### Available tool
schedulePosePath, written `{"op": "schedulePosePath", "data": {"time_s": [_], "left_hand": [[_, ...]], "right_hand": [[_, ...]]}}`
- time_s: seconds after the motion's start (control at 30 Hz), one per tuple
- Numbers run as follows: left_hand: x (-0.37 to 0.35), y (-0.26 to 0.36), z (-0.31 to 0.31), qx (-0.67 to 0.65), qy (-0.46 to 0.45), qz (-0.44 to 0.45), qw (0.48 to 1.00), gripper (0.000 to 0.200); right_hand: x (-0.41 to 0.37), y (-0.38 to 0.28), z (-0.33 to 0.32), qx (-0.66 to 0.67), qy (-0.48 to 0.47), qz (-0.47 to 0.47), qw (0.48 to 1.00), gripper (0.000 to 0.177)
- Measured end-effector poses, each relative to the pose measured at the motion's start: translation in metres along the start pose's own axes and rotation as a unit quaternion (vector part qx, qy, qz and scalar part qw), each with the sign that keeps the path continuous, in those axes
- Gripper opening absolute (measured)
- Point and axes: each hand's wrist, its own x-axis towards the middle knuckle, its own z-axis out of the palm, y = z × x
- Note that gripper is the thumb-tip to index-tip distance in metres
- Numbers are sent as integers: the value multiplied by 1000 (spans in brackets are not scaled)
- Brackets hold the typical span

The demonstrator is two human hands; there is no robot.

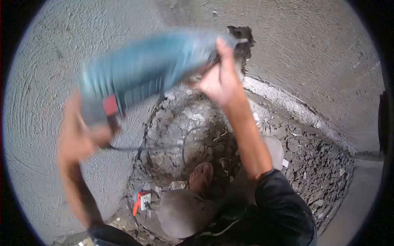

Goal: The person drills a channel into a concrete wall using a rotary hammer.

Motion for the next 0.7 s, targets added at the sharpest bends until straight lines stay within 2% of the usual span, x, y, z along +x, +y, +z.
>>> {"op": "schedulePosePath", "data": {"time_s": [0.03,0.07,0.1,0.13,0.17,0.23,0.27,0.3,0.33,0.37,0.4,0.47,0.7], "left_hand": [[-27,-28,24,12,51,-74,996,61],[-59,-46,48,-68,64,-188,978,61],[-87,-95,66,-12,26,-160,987,64],[-110,-126,97,-22,55,-112,992,72],[-130,-154,126,-61,71,-126,988,75],[-154,-190,170,-110,82,-144,980,78],[-161,-199,187,-67,110,-114,985,82],[-171,-210,203,-24,137,-83,987,87],[-194,-240,224,-34,133,-86,987,87],[-222,-278,246,-36,108,-149,982,86],[-239,-297,256,-33,80,-212,973,85],[-218,-289,250,-32,68,-227,971,81],[-191,-257,251,-29,22,-268,963,59]], "right_hand": [[-6,10,-7,58,-7,25,998,76],[-12,28,-22,118,-12,51,992,72],[-25,48,-38,68,19,84,994,64],[-38,65,-51,15,50,120,991,57],[-50,77,-58,4,54,124,991,57],[-70,98,-66,-6,181,197,964,52],[-77,101,-65,-12,189,202,961,52],[-84,101,-63,-21,205,211,956,61],[-88,101,-63,-31,219,220,950,71],[-94,124,-87,-81,255,208,941,59],[-91,117,-81,-82,259,212,939,59],[-82,89,-54,-77,214,212,950,82],[-66,55,-44,-80,184,171,965,81]]}}
